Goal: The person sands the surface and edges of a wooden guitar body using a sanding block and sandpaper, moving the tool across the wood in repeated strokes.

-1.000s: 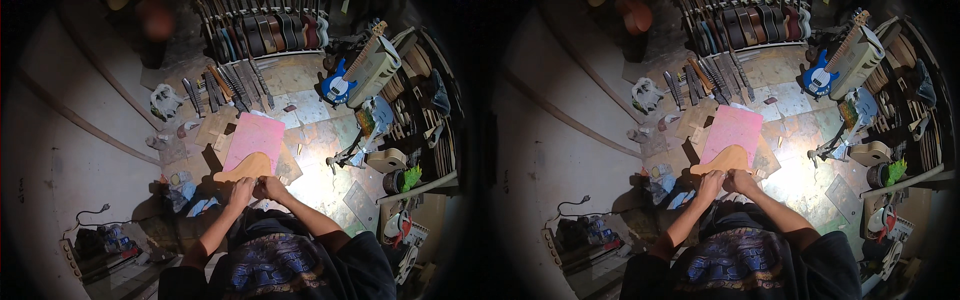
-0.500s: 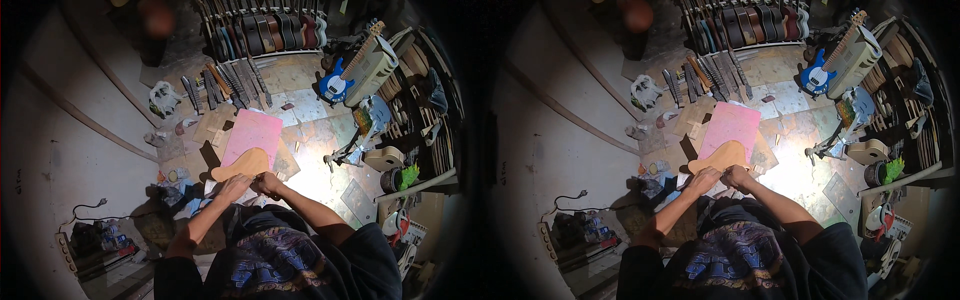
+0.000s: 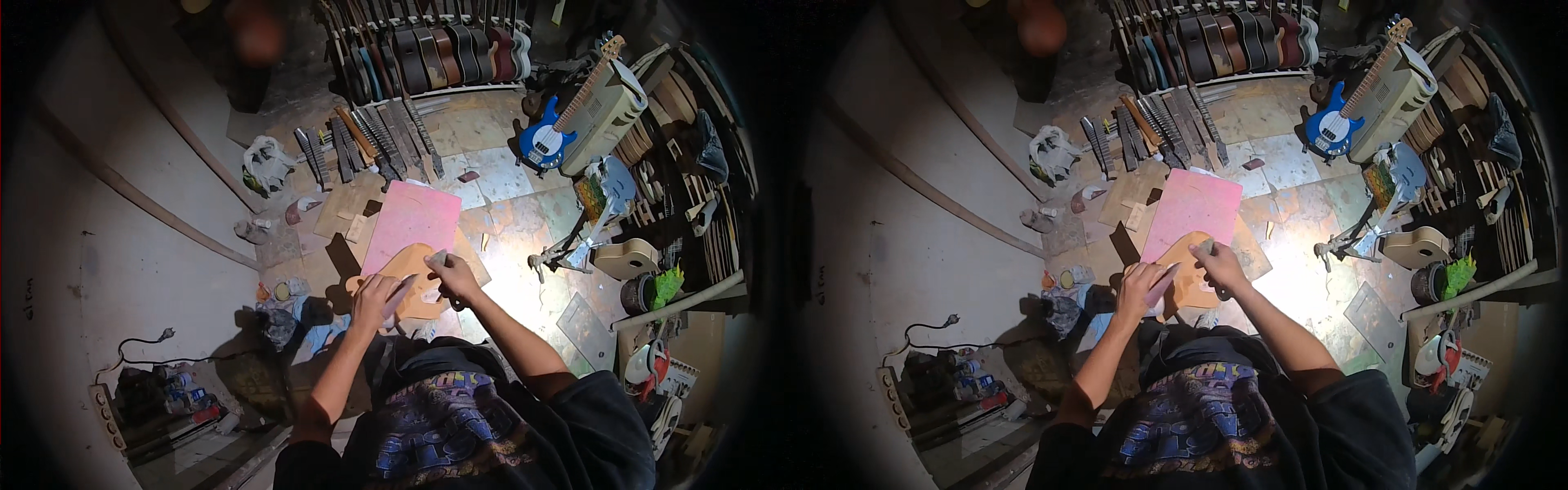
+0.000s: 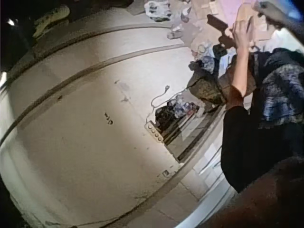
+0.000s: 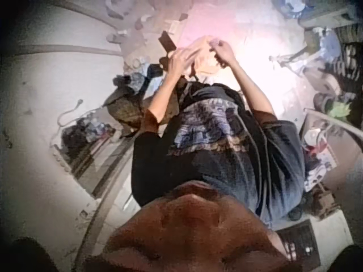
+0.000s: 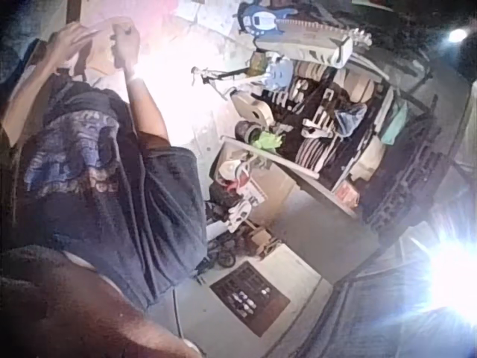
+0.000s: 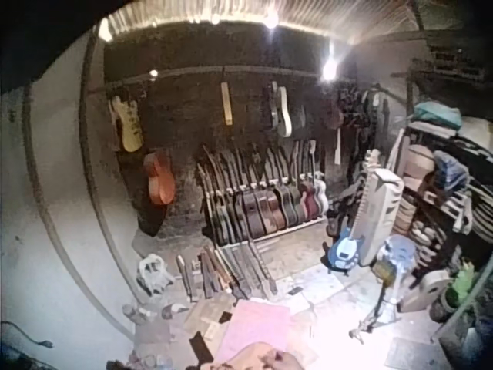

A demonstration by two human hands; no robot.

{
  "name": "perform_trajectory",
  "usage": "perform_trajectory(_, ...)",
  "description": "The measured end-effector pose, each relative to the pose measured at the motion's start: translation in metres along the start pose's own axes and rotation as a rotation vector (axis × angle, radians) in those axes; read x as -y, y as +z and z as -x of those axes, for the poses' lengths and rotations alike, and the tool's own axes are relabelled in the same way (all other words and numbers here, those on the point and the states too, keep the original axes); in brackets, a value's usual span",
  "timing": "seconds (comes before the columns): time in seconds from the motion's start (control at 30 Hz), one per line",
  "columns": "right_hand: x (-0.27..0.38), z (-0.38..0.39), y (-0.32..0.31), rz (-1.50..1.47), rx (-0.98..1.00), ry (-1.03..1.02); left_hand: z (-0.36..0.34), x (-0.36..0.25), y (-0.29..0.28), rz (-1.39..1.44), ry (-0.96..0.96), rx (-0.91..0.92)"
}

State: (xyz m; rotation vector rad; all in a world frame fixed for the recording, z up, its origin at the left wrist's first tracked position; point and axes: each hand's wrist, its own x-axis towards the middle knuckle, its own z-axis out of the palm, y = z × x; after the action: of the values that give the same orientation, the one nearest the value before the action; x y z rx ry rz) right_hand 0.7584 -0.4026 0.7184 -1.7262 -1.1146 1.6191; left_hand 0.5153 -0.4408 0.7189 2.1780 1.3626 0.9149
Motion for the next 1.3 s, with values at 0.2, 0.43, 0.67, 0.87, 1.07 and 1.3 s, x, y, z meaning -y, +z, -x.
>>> perform_trajectory(0.2,-0.036,0.0,0.045,0.125,-0.274,-0.252,-0.001,-0.012,0.014,-0.064,-0.107,0.034)
perform_trajectory(0.43,-0.056,-0.012,0.061,-0.136,0.008,-0.235,0.006,0.0,0.036,-0.006,-0.206,-0.043)
perform_trajectory(0.67,-0.076,-0.022,0.076,0.302,0.007,-0.117,0.04,0.016,0.051,-0.003,-0.361,0.124)
perform_trajectory(0.87,-0.146,-0.064,0.09,0.467,-0.194,0.087,0.068,0.011,0.079,-0.141,-0.143,0.225)
perform_trajectory(1.07,-0.228,-0.129,0.025,0.037,-0.387,0.685,0.06,-0.011,0.063,0.137,-0.312,0.037)
perform_trajectory(1.3,-0.251,-0.15,-0.13,-0.325,-0.681,0.252,0.141,0.149,-0.036,-0.26,-0.905,-0.3)
